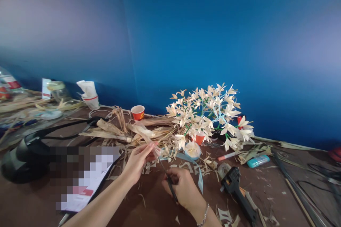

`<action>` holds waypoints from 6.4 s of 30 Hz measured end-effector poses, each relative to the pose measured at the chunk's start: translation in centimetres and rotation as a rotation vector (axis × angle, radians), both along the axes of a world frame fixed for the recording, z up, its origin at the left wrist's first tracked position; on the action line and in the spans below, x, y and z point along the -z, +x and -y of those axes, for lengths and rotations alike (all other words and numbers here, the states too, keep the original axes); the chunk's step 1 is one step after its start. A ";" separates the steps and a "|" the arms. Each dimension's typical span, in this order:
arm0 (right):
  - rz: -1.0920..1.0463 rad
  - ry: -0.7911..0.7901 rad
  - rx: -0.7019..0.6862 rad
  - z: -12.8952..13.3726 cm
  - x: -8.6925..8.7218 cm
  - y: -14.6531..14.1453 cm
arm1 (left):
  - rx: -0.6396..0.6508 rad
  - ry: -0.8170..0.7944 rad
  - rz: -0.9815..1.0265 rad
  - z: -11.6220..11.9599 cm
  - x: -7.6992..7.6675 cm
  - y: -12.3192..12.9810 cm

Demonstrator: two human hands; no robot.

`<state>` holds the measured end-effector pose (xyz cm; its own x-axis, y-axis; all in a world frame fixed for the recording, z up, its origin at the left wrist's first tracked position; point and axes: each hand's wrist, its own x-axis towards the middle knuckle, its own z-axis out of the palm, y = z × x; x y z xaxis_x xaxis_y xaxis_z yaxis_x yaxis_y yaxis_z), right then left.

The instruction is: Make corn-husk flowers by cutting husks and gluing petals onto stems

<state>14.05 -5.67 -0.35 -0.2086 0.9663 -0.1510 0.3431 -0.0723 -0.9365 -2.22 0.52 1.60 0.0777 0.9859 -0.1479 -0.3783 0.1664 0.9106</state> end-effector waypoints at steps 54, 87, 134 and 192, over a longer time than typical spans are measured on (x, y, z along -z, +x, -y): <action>-0.146 -0.099 -0.075 0.1 -1.3 1.0 | -0.106 0.051 -0.009 -0.2 -0.5 -0.3; -0.090 -0.151 -0.142 -0.2 -0.8 1.5 | 0.225 0.089 -0.145 0.0 -0.3 -0.5; -0.292 -0.144 -0.114 0.0 -1.3 1.1 | -0.183 0.034 0.209 -0.1 0.2 0.0; -0.335 0.088 0.244 -0.2 -0.3 -1.5 | 0.355 0.132 -0.230 1.4 -0.2 0.8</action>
